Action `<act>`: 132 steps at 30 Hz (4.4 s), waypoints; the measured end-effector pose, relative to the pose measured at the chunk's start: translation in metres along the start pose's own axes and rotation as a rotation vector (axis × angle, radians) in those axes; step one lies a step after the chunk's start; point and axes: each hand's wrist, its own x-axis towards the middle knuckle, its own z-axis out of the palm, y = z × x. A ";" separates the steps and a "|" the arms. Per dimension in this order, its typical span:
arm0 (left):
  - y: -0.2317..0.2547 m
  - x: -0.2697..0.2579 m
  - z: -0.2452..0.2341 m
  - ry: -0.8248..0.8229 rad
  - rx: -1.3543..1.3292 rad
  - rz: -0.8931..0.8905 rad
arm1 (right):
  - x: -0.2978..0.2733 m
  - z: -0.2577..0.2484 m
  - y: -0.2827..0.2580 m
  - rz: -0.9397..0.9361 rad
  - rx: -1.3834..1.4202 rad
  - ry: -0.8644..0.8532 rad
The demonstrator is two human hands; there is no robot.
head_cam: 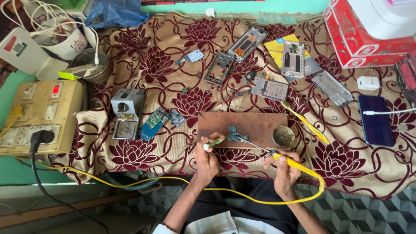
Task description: The person uses a soldering iron and solder wire to work on a small circuit board placed on a wooden board. They repeatedly apply heat and solder to specific points on the board while holding it steady with the other hand.
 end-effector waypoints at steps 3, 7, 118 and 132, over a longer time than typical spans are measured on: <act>0.001 0.001 0.000 0.001 -0.012 -0.035 | 0.003 0.002 -0.003 -0.004 -0.043 -0.007; 0.002 0.002 0.000 -0.007 0.002 0.037 | 0.007 0.009 -0.009 -0.011 -0.016 0.002; 0.004 0.002 -0.003 -0.060 0.022 0.006 | 0.049 0.057 -0.092 0.027 -0.471 0.035; 0.004 0.003 -0.006 -0.067 0.034 0.045 | 0.065 0.066 -0.099 0.022 -0.413 0.014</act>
